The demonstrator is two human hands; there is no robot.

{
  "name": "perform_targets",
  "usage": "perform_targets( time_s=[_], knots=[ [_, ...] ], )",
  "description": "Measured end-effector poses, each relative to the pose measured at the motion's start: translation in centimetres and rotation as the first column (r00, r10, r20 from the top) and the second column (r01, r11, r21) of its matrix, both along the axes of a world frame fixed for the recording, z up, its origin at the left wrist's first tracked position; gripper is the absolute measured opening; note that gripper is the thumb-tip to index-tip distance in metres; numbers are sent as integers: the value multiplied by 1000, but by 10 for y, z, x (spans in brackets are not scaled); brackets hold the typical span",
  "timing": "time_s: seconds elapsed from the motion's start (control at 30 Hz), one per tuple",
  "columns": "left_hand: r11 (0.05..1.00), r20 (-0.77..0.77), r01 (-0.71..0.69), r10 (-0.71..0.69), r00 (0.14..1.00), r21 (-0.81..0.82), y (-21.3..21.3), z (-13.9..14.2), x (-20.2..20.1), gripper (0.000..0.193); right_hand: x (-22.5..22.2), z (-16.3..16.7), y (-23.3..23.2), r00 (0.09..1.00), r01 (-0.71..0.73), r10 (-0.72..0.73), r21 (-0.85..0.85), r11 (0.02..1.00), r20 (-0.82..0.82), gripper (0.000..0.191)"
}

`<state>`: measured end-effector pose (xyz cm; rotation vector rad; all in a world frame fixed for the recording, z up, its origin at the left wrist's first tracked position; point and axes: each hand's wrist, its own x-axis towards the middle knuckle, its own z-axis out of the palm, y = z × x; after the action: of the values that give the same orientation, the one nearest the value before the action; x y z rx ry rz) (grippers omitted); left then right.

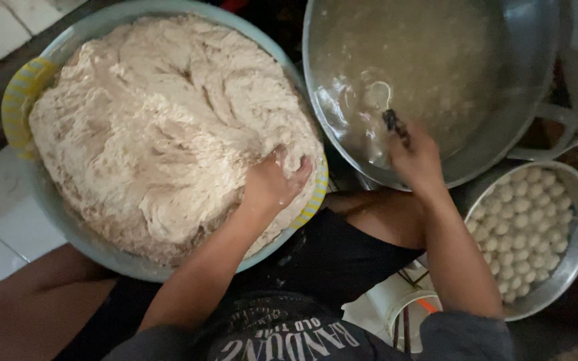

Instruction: The person sits on the floor and repeatedly scoops portions of dough from a large basin using a small scoop, dips the scoop in a water-filled basin, and rolls the dough between their hands into balls. The finished dough balls accumulate in a perforated tray beside them.

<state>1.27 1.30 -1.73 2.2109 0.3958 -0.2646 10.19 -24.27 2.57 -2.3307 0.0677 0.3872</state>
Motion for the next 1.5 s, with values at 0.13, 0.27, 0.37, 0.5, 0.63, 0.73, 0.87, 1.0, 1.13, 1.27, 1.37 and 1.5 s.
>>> perform_targets(
  time_s=[0.13, 0.27, 0.37, 0.5, 0.63, 0.73, 0.87, 1.0, 1.13, 1.27, 1.37, 1.5],
  knots=[
    [1000, 83, -14, 15, 996, -11, -4, -8, -2, 56, -46, 34, 22, 927, -47, 161, 321, 946, -339, 45],
    [995, 135, 73, -63, 989, -67, -2, -22, -5, 59, -76, 48, 54, 903, -142, 270, 360, 922, -335, 43],
    [991, 193, 131, -125, 973, -19, 0, -25, -6, 45, -82, 52, 65, 904, -174, 302, 384, 907, -302, 42],
    [990, 96, 111, -119, 988, 90, 5, -8, -4, 45, -82, 48, 68, 838, -49, 287, 460, 886, -464, 40],
    [967, -252, 226, -191, 949, 117, 21, 25, -7, 65, -68, 37, 71, 890, 204, 55, 503, 840, -453, 37],
    [966, -239, 209, -168, 956, 155, 33, 47, -19, 70, -32, 31, 70, 977, 49, 19, 308, 950, -215, 40],
    [957, -282, 224, -167, 945, 183, 43, 63, -38, 70, -5, 34, 74, 980, -105, 141, -243, 964, 139, 49],
    [958, -271, 223, -170, 947, 180, 55, 71, -54, 68, -15, 42, 76, 946, -142, 167, -109, 984, 278, 46],
    [976, -151, 174, -155, 976, 127, 64, 74, -65, 63, -63, 54, 71, 994, 100, -63, 497, 862, -90, 47],
    [967, -121, 198, -180, 976, 160, 67, 71, -74, 67, -160, 46, 53, 812, 379, 406, 908, 179, -419, 26],
    [949, -178, 254, -222, 959, 188, 66, 62, -80, 61, -239, 11, 55, 689, 588, 521, 809, 6, -504, 51],
    [942, -144, 256, -228, 963, 217, 62, 50, -95, 62, -266, -35, 53, 672, 525, 664, 844, -112, -330, 56]
  ],
)
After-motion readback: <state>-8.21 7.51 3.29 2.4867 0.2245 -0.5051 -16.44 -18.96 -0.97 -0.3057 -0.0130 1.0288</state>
